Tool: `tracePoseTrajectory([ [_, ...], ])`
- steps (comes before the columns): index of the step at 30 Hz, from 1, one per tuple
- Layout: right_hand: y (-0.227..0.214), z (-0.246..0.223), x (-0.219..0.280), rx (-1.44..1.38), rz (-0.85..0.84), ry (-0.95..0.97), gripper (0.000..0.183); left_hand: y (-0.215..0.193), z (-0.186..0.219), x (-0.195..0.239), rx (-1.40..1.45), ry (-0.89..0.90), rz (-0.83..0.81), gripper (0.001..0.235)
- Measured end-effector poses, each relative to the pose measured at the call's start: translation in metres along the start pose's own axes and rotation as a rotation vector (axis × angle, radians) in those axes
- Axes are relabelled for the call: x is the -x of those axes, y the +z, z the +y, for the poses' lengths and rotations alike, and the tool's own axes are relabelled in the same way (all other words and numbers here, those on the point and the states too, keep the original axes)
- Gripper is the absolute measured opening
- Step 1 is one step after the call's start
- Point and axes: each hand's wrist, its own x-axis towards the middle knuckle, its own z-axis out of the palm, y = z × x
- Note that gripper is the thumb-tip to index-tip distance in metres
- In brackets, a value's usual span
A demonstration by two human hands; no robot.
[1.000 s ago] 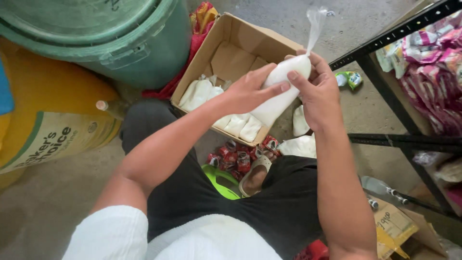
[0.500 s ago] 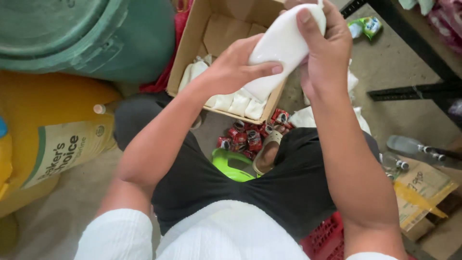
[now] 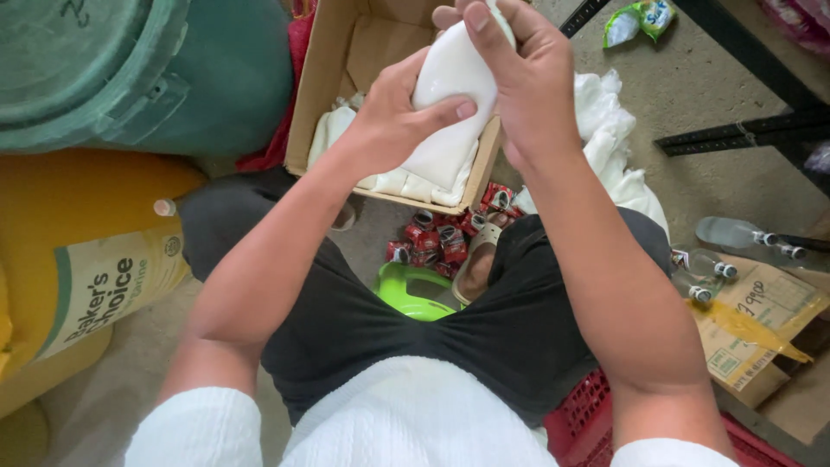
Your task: Packing small white bags of powder into a cardboard box.
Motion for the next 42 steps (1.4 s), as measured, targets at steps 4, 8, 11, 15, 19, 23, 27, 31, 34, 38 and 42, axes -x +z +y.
tracePoseTrajectory([
  [4,-0.008,-0.005,-0.001,-0.008,-0.022,-0.039,0.028,0.004,0.007,0.000,-0.006,0.015,-0.004,0.055],
  [8,-0.033,-0.011,-0.010,0.042,0.092,-0.212,0.014,0.009,-0.007,-0.002,-0.188,-0.041,0.098,0.051],
  [11,-0.047,-0.027,-0.012,-0.021,0.224,-0.212,0.011,0.009,-0.056,-0.017,-0.222,-0.180,0.186,0.050],
  [15,-0.051,-0.039,-0.008,-0.116,0.234,-0.171,0.004,0.001,-0.145,-0.042,-0.274,-0.434,0.229,0.044],
  [19,-0.039,-0.038,-0.004,-0.096,0.244,-0.146,0.003,-0.002,-0.286,-0.033,-0.328,-0.265,0.291,0.041],
  [23,-0.026,-0.045,0.003,-0.053,0.111,-0.115,0.008,0.027,-0.336,-0.035,-0.171,-0.424,0.187,0.050],
  [27,-0.014,-0.052,0.011,0.050,0.060,-0.041,0.018,0.055,-0.416,-0.018,-0.558,-0.580,-0.062,0.069],
  [31,-0.017,-0.051,0.006,0.057,0.067,-0.009,0.012,0.072,-0.396,0.002,-0.651,-0.645,-0.101,0.076],
  [34,-0.017,-0.052,0.007,0.030,0.064,0.018,0.013,0.068,-0.399,0.011,-0.665,-0.633,-0.097,0.072],
  [38,-0.017,-0.056,0.007,0.052,-0.010,-0.013,0.011,0.063,-0.438,0.016,-0.622,-0.417,-0.165,0.070],
  [42,-0.018,-0.060,0.009,0.177,-0.052,-0.032,0.013,0.066,-0.411,0.014,-0.676,-0.462,-0.256,0.073],
])
